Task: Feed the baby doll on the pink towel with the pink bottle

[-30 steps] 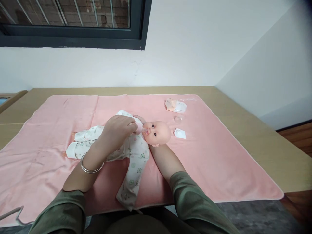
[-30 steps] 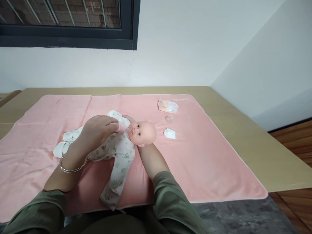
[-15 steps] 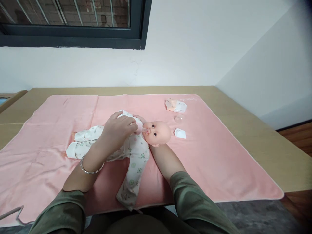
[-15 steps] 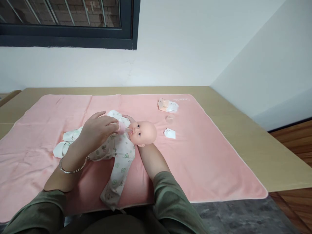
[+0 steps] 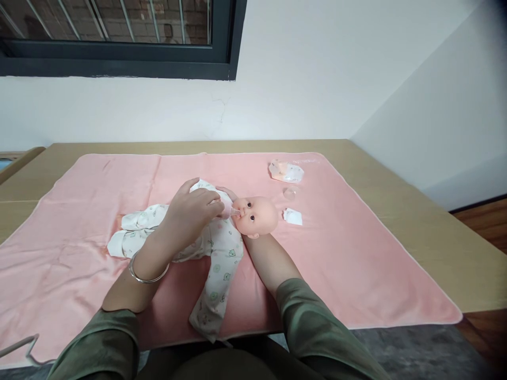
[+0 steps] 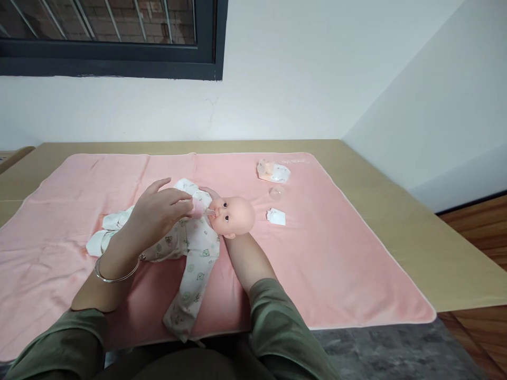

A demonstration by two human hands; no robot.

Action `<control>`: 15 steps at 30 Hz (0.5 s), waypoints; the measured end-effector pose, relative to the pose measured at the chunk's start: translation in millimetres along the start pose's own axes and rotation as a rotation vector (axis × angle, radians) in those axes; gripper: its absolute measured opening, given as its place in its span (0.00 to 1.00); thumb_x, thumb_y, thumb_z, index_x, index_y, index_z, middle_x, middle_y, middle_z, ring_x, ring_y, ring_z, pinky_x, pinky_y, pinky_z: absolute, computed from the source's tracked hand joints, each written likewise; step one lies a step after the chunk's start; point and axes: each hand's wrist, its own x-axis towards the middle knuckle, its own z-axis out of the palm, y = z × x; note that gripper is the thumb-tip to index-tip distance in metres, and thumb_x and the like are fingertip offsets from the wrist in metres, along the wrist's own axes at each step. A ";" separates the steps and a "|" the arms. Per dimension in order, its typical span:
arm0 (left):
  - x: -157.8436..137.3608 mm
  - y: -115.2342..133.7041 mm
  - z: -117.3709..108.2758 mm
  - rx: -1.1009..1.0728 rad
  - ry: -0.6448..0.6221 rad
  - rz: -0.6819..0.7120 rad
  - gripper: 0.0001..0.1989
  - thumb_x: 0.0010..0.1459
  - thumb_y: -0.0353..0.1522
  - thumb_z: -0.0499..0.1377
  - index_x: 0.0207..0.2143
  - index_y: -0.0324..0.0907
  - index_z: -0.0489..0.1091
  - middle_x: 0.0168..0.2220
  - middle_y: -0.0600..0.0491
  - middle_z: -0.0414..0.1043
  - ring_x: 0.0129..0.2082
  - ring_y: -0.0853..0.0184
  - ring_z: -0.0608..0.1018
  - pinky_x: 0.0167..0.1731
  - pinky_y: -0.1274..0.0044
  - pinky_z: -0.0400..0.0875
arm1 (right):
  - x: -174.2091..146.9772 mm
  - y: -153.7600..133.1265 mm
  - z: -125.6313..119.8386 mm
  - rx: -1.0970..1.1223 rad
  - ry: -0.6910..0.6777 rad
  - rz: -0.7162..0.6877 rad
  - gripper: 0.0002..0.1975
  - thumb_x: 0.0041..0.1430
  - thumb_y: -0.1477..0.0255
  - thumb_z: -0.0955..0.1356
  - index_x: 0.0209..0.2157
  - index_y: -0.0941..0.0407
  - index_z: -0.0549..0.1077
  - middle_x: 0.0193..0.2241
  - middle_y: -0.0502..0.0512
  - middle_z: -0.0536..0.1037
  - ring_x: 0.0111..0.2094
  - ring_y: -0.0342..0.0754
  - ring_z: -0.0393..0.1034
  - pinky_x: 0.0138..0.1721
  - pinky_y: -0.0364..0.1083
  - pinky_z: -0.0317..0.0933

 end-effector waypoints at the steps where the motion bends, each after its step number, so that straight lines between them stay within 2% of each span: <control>1: -0.1 -0.3 0.0 -0.001 -0.002 0.003 0.12 0.59 0.18 0.53 0.33 0.43 0.70 0.37 0.55 0.79 0.33 0.68 0.77 0.59 0.58 0.66 | 1.2 -0.1 0.0 0.007 -0.026 0.001 0.22 0.54 0.55 0.73 0.43 0.56 0.75 0.31 0.54 0.74 0.40 0.51 0.78 0.37 0.49 0.77; 4: -0.3 -1.1 0.1 0.000 0.002 0.013 0.12 0.59 0.18 0.54 0.33 0.42 0.69 0.38 0.55 0.79 0.34 0.67 0.77 0.58 0.59 0.67 | 4.3 8.6 -0.9 0.056 -0.083 -0.013 0.22 0.53 0.56 0.74 0.42 0.56 0.76 0.31 0.54 0.75 0.39 0.51 0.79 0.35 0.48 0.76; 8: 0.2 -0.9 0.5 -0.001 0.009 0.013 0.12 0.60 0.19 0.53 0.33 0.42 0.70 0.38 0.55 0.79 0.34 0.67 0.78 0.57 0.59 0.67 | 4.7 31.9 -6.3 0.262 -0.030 -0.240 0.19 0.59 0.56 0.71 0.42 0.57 0.76 0.31 0.52 0.76 0.35 0.46 0.79 0.30 0.42 0.73; 10: 0.4 -0.5 1.1 0.003 0.007 0.008 0.12 0.61 0.19 0.53 0.33 0.42 0.70 0.37 0.55 0.79 0.34 0.66 0.78 0.56 0.60 0.67 | 3.0 39.4 -11.4 0.313 -0.048 -0.296 0.17 0.64 0.60 0.68 0.46 0.59 0.76 0.34 0.53 0.77 0.39 0.46 0.80 0.32 0.43 0.73; 15: 0.7 -0.4 1.9 -0.007 0.003 0.006 0.11 0.61 0.20 0.54 0.32 0.42 0.71 0.36 0.55 0.78 0.35 0.65 0.78 0.49 0.66 0.68 | -0.5 39.5 -20.7 0.314 -0.219 -0.293 0.18 0.69 0.69 0.62 0.56 0.60 0.72 0.43 0.56 0.79 0.49 0.49 0.78 0.41 0.48 0.74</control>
